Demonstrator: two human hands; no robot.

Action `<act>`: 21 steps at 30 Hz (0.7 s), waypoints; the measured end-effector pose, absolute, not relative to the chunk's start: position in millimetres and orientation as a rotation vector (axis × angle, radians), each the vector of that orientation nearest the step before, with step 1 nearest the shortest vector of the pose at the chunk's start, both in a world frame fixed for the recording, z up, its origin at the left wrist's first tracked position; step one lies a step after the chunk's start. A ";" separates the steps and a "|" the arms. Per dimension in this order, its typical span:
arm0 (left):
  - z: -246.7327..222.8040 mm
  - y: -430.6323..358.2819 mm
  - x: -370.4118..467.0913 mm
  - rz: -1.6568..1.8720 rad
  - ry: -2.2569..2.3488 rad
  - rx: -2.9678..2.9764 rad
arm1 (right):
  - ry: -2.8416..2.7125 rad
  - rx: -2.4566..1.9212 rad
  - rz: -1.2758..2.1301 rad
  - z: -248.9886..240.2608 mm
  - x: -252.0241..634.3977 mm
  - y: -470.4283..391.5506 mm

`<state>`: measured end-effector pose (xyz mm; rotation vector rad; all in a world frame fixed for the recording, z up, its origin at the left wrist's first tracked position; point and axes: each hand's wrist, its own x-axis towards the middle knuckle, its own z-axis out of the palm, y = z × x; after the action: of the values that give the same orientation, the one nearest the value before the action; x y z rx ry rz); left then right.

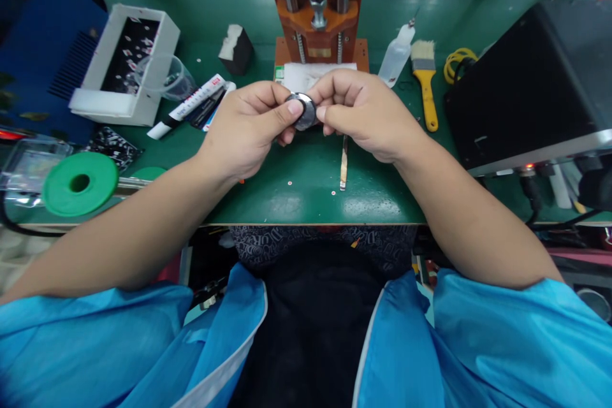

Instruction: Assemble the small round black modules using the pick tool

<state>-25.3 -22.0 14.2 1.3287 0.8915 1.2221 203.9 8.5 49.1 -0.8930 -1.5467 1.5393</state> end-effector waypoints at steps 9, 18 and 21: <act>17.9 -23.8 -26.3 1.204 0.910 1.355 | -1.573 -0.914 1.477 47.1 207.5 10.6; 12.7 -21.5 -26.4 1.211 0.907 1.397 | -1.629 -0.906 1.487 48.5 209.2 10.2; 13.1 -21.6 -26.4 1.213 0.905 1.400 | -1.630 -0.948 1.464 49.8 208.5 10.0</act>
<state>-26.4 -21.6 13.1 1.4002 0.9055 1.2128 208.5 10.0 49.8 -0.9482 -1.6304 1.4643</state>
